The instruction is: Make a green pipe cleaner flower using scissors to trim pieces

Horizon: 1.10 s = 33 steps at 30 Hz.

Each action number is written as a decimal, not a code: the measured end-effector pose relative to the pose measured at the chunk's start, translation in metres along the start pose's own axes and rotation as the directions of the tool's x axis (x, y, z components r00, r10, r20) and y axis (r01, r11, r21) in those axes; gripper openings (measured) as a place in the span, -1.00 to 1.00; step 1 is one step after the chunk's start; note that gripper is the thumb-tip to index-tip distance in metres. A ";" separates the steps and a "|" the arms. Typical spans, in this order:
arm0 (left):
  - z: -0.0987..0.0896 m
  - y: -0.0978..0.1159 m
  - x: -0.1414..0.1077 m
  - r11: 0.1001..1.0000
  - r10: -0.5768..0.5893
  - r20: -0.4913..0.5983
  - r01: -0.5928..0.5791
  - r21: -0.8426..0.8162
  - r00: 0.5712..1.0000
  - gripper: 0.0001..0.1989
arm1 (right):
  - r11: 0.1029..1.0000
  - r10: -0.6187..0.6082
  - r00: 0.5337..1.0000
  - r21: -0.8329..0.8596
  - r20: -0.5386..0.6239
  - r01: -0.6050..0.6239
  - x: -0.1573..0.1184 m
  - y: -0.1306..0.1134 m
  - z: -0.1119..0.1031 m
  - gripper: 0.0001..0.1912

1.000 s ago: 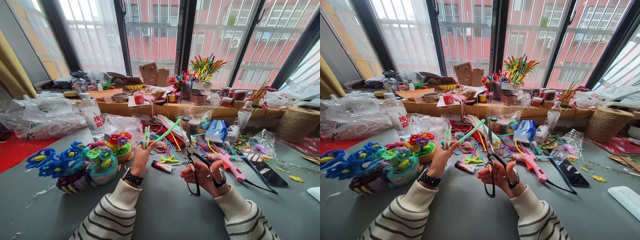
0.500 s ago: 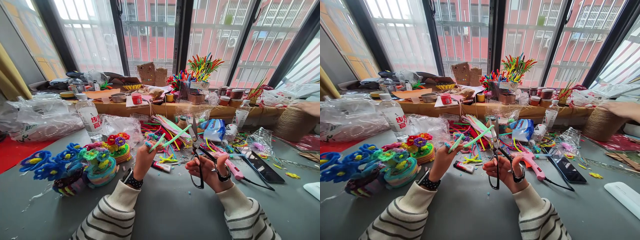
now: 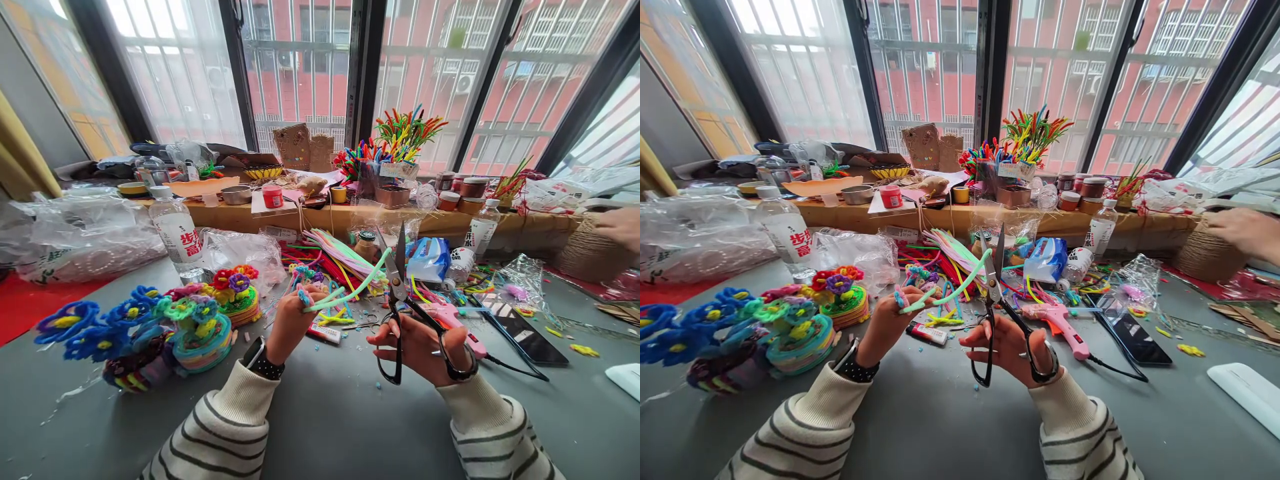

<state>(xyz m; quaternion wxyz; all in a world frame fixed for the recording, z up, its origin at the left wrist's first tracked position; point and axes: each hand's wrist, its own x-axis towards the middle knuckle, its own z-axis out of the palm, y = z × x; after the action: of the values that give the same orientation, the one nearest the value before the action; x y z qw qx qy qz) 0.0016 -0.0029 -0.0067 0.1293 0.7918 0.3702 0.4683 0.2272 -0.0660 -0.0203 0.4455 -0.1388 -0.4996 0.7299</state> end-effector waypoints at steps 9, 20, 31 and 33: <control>0.001 -0.001 0.002 0.995 -0.017 0.004 0.017 -0.101 1.000 -0.89 | 0.990 -0.142 0.984 0.002 -0.105 0.143 -0.003 -0.003 -0.007 -0.42; 0.003 -0.005 0.000 0.969 -0.236 -0.072 0.229 -0.090 0.969 -0.87 | 0.990 -0.059 0.991 0.118 -0.121 0.073 -0.002 0.000 -0.008 -0.55; 0.003 -0.010 0.001 0.916 -0.401 -0.065 0.398 -0.056 0.914 -0.83 | 0.996 -0.005 0.970 0.083 -0.241 0.025 0.000 0.009 -0.013 -0.69; 0.002 -0.011 0.001 0.904 -0.427 -0.061 0.424 -0.062 0.902 -0.82 | 1.000 0.015 0.953 0.024 -0.303 -0.008 0.002 0.008 -0.010 -0.68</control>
<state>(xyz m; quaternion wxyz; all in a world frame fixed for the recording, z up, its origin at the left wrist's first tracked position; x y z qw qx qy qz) -0.0011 0.0054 -0.0132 0.2334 0.6709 0.5273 0.4662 0.2283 -0.0588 -0.0316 0.5141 -0.2470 -0.4162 0.7081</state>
